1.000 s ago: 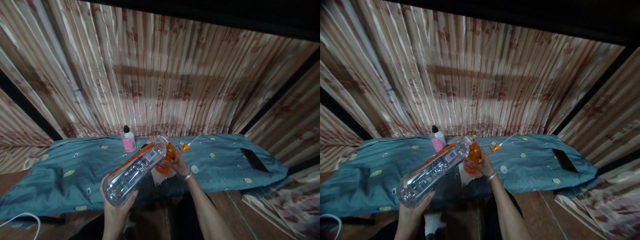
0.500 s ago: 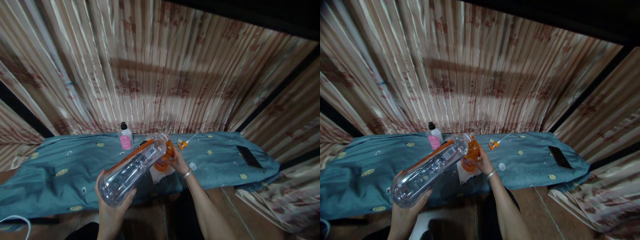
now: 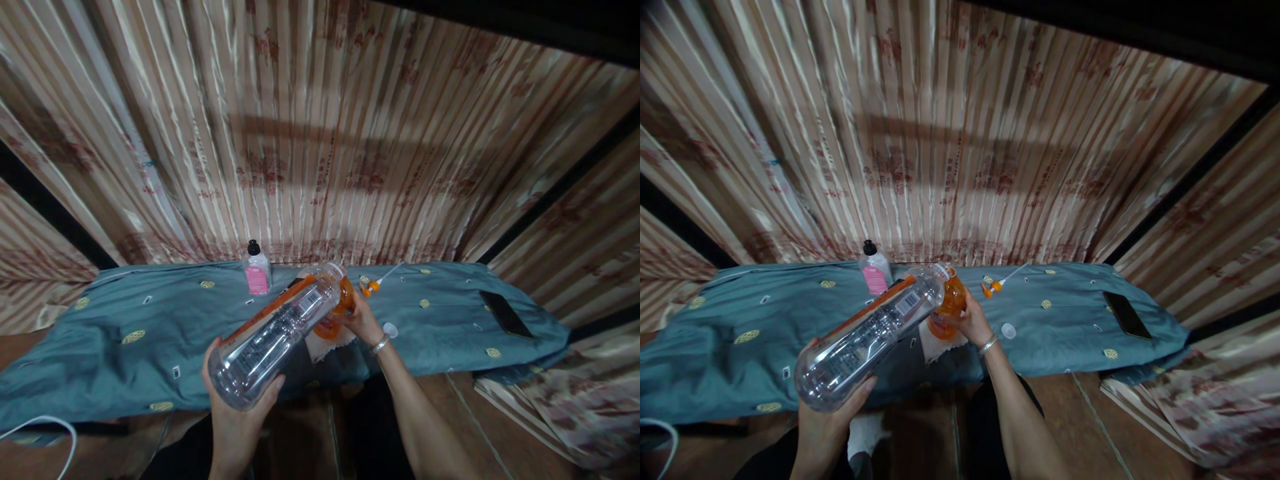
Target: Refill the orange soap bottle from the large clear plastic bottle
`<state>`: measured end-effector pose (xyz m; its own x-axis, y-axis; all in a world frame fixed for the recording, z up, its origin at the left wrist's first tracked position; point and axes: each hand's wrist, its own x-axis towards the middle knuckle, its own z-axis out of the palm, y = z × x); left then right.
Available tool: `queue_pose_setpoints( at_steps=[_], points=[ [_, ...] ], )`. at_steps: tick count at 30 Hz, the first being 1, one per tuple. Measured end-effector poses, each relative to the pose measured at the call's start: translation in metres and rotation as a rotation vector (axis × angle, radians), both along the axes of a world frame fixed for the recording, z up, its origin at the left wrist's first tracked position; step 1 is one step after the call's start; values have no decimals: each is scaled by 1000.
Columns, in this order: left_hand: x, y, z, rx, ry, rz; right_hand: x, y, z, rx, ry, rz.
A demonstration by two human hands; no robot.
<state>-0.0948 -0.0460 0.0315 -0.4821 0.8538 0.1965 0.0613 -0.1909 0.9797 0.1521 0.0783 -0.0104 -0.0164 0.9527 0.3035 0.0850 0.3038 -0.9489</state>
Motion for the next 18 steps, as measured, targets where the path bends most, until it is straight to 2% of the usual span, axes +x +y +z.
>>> queue_pose_setpoints(
  at_steps=[9, 14, 18],
  points=[
    [-2, -3, 2, 3, 19, -13, 2, 0, 1, -5, -1, 5],
    [-16, 4, -8, -16, 25, -75, 2, 0, 5, 3, -38, -3],
    [-16, 3, -13, -21, -23, -81, 2, 0, 6, -6, -32, 4]
  ],
)
